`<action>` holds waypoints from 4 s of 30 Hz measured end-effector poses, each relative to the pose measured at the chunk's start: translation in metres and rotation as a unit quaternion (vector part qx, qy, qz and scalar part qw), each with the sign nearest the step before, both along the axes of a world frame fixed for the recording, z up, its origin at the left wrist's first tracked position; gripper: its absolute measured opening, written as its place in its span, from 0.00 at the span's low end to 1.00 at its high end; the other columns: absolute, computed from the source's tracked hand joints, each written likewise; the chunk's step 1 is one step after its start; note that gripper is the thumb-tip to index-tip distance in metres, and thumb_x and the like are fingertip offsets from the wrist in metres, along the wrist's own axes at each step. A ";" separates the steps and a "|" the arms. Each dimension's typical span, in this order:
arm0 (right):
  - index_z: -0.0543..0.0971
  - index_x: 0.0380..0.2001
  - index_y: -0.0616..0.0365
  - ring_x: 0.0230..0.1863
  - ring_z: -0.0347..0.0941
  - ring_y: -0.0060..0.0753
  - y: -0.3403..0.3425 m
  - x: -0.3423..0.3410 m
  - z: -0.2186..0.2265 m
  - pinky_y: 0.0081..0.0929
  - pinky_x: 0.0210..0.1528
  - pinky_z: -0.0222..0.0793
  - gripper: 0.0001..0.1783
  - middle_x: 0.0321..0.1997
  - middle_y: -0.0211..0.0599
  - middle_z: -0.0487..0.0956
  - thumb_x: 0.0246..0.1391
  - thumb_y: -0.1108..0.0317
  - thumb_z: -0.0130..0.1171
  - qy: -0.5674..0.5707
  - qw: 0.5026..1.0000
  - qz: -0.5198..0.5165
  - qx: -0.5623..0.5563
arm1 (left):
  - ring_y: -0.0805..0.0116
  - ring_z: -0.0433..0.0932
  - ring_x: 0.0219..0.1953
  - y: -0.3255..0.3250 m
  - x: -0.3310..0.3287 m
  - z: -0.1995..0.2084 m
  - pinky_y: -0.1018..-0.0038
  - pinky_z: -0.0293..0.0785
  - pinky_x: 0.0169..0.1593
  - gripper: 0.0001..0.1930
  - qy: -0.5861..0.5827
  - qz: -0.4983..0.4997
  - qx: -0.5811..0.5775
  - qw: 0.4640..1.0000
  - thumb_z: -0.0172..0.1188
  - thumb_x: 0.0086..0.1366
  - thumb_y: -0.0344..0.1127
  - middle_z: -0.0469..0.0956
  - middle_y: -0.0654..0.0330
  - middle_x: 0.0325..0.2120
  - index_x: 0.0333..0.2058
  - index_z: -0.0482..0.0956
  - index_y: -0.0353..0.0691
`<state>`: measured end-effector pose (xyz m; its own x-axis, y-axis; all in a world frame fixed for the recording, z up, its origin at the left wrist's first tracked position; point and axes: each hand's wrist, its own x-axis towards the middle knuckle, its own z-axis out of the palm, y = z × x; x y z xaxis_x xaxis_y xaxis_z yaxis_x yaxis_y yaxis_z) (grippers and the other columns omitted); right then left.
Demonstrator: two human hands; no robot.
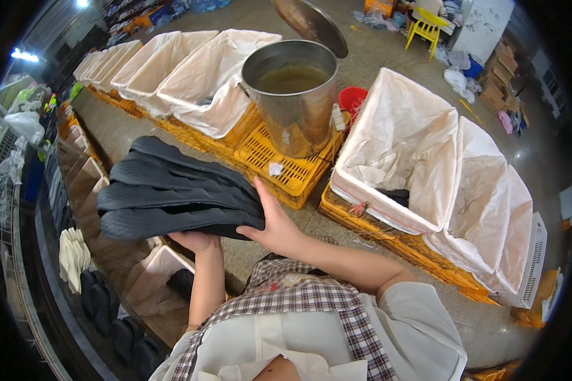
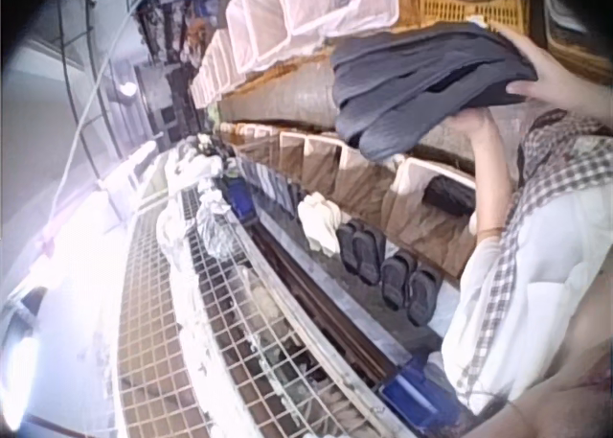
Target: The person sorts and stacks various slippers and sandals from a display table into yellow crates. They handle black, white, and brown footwear, turning them over and arranging them in piles before placing them into crates.
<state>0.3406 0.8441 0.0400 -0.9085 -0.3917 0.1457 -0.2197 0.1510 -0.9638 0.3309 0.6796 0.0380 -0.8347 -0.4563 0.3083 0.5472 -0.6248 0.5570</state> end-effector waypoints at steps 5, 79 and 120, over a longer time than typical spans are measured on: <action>0.48 0.66 0.59 0.65 0.55 0.35 0.024 -0.026 -0.010 0.29 0.64 0.52 0.51 0.65 0.46 0.57 0.44 0.73 0.68 0.021 1.000 0.012 -0.004 | 0.57 0.62 0.60 0.026 -0.006 -0.006 0.61 0.57 0.63 0.37 -0.085 0.032 -0.016 0.996 0.39 0.64 0.64 0.61 0.56 0.59 0.61 0.56 0.41; 0.68 0.53 0.55 0.37 0.75 0.38 0.203 -0.353 0.033 0.39 0.29 0.75 0.22 0.38 0.36 0.73 0.54 0.66 0.48 0.566 0.528 -0.207 0.599 | 0.69 0.75 0.32 0.256 0.428 -0.211 0.74 0.73 0.38 0.17 -0.676 -0.017 -0.252 0.692 0.61 0.57 0.29 0.75 0.58 0.30 0.44 0.69 0.32; 0.40 0.65 0.65 0.63 0.54 0.58 0.506 -0.167 -0.431 0.47 0.61 0.57 0.61 0.64 0.58 0.53 0.40 0.52 0.68 -0.067 0.772 0.078 0.628 | 0.63 0.78 0.34 0.433 0.363 -0.164 0.72 0.74 0.38 0.17 -0.784 -0.180 -0.326 0.498 0.61 0.59 0.32 0.77 0.53 0.30 0.45 0.72 0.31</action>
<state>0.1741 1.3503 -0.3912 -0.8105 -0.2539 -0.5278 -0.2407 0.9659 -0.0951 0.6940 1.1130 -0.1264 -0.2742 -0.4189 -0.8656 -0.9600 0.0670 0.2717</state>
